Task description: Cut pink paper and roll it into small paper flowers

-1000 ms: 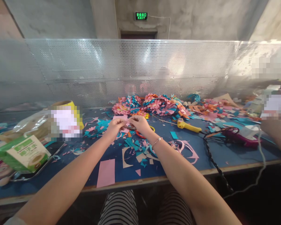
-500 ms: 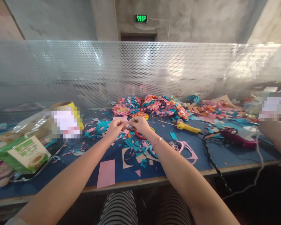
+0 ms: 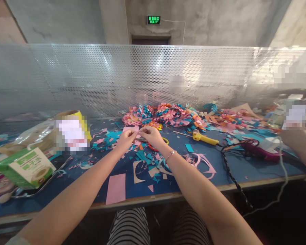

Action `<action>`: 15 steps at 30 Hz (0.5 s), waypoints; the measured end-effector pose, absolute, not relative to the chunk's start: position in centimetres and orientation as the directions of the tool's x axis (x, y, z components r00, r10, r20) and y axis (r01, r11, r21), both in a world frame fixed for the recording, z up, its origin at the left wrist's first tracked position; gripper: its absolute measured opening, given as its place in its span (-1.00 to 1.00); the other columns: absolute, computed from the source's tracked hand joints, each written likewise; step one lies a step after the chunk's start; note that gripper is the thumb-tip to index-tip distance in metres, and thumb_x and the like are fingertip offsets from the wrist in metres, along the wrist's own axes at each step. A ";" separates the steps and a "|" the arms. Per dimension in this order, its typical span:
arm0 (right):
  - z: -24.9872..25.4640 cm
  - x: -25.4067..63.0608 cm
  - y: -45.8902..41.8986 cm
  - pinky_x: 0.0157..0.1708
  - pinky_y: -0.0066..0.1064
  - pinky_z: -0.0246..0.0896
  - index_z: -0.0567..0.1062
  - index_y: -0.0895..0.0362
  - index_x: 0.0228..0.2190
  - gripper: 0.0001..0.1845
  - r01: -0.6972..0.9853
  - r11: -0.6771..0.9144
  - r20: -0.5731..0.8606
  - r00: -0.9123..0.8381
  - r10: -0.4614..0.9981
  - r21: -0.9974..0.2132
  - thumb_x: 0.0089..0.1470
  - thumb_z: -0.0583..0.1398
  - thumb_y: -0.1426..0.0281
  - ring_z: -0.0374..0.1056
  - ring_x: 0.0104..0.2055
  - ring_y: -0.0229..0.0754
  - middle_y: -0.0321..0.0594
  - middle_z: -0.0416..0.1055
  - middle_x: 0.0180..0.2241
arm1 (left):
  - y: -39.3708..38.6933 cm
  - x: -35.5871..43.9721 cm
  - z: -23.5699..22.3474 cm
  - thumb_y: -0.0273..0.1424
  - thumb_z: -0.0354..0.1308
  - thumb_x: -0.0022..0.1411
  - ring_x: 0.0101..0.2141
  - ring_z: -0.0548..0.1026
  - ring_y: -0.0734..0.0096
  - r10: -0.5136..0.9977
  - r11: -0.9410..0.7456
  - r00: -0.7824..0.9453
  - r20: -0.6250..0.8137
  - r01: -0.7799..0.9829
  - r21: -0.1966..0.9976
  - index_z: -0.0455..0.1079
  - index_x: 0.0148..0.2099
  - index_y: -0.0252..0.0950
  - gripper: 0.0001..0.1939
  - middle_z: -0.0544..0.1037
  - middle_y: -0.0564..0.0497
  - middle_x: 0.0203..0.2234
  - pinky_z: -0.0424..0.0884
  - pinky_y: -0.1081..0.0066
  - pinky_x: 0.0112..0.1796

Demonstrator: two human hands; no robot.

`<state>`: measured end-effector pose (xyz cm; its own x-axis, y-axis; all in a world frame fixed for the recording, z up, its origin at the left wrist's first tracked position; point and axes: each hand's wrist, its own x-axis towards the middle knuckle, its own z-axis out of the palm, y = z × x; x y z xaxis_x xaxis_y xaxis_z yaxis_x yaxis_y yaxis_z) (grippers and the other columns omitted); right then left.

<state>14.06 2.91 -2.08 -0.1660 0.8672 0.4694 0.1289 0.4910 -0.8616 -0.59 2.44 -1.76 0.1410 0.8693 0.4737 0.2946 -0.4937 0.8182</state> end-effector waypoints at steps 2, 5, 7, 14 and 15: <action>-2.2 14.1 3.1 -0.45 -0.44 0.20 0.46 0.19 -0.42 -0.68 0.160 0.530 0.510 -0.152 0.847 -0.833 -0.19 0.21 0.20 0.29 -0.48 -0.28 -0.23 0.41 -0.50 | 2.4 -0.6 -1.7 -0.26 0.05 0.02 -0.68 0.24 0.54 0.882 -0.471 0.114 0.457 0.265 0.841 0.18 -0.60 -0.28 -0.73 0.24 0.13 -0.78 0.13 0.50 -0.60; -2.2 14.2 3.2 -0.36 -0.40 0.22 0.49 0.18 -0.40 -0.72 0.216 0.564 0.549 -0.130 0.825 -0.797 -0.16 0.20 0.25 0.33 -0.40 -0.23 -0.18 0.45 -0.45 | 2.4 -0.5 -1.6 -0.28 0.06 0.02 -0.70 0.22 0.55 0.902 -0.431 0.075 0.425 0.194 0.881 0.18 -0.61 -0.28 -0.74 0.22 0.14 -0.79 0.13 0.51 -0.62; -2.2 14.2 3.1 -0.35 -0.39 0.23 0.50 0.17 -0.39 -0.74 0.243 0.574 0.563 -0.121 0.818 -0.782 -0.14 0.19 0.26 0.35 -0.39 -0.21 -0.17 0.46 -0.43 | 2.4 -0.4 -1.7 -0.28 0.07 0.00 -0.71 0.22 0.57 0.918 -0.397 0.073 0.390 0.147 0.906 0.21 -0.60 -0.29 -0.75 0.23 0.14 -0.79 0.14 0.52 -0.63; -1.9 14.1 2.6 -0.32 -0.37 0.23 0.51 0.16 -0.41 -0.77 0.320 0.597 0.603 -0.092 0.792 -0.736 -0.12 0.19 0.27 0.35 -0.36 -0.20 -0.16 0.46 -0.39 | 2.6 -0.2 -2.0 -0.32 0.16 -0.11 -0.60 0.35 0.52 0.962 -0.260 0.094 0.255 0.038 0.965 0.39 -0.47 -0.33 -0.83 0.40 0.07 -0.63 0.29 0.49 -0.52; -1.8 14.0 2.5 -0.32 -0.37 0.23 0.51 0.15 -0.42 -0.76 0.326 0.599 0.603 -0.100 0.791 -0.731 -0.12 0.19 0.26 0.35 -0.35 -0.20 -0.16 0.46 -0.39 | 2.6 -0.2 -2.1 -0.33 0.17 -0.12 -0.60 0.36 0.52 0.960 -0.271 0.087 0.267 0.034 0.962 0.39 -0.46 -0.32 -0.84 0.41 0.07 -0.63 0.29 0.48 -0.51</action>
<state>14.02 2.52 -1.83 -0.1001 0.7911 0.6034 0.3263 0.5990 -0.7312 -0.23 2.64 -2.07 0.0867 0.9598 0.2671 0.0335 -0.2707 0.9621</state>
